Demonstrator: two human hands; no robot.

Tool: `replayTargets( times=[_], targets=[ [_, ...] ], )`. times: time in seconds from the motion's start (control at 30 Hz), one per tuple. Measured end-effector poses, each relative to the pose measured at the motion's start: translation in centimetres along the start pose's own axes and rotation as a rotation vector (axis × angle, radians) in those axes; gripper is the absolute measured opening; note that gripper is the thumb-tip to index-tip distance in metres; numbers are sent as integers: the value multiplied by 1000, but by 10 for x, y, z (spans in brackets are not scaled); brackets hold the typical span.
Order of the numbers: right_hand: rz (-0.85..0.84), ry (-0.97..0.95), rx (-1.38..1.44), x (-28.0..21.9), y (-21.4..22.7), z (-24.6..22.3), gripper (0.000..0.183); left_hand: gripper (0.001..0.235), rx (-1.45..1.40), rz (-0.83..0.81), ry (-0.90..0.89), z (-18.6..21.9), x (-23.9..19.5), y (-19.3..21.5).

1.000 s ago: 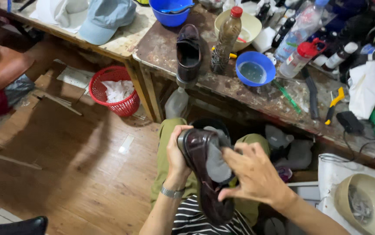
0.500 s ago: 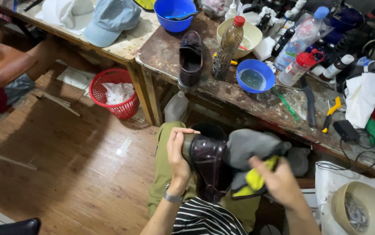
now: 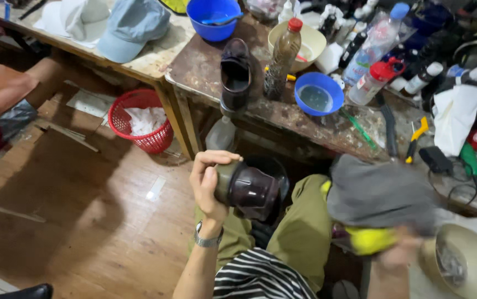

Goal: The person sits on the floor and polishes a dark brown leather shoe using a yellow cloth and a grey cloth. They wipe the shoe's exterior and sole, rotating it to clean different areas.

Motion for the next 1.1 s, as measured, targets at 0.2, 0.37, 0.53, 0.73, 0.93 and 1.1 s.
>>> replayTargets(
  times=[0.2,0.37,0.53,0.73,0.93,1.1],
  targets=[
    [-1113,166,432,108,-54,-126,48,32,24,-141,50,5,0,-13],
    [-1441,149,593,96,-62,-124,48,31,94,-156,-18,1,2,-6],
    [-1118,101,610,104,-62,-116,48,32,-77,-64,89,-3,5,-6],
    [-1114,-196,641,1,-40,-107,51,32,-47,-53,156,-15,9,-7],
    [-1089,-841,1004,-117,-16,-7,71,27,-447,642,457,-122,-1,88],
    [-1015,-1047,1187,-176,6,56,59,23,-567,939,786,-141,-10,97]
  ],
)
Point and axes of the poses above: each hand's wrist, its own x-axis towards the middle knuckle, its own y-axis out of the back of the hand, z = x × y, the point moved 2 cm from there along x, towards the middle knuckle, and after that the axes turned 13 degrees about -x, right-handed, at the moved point
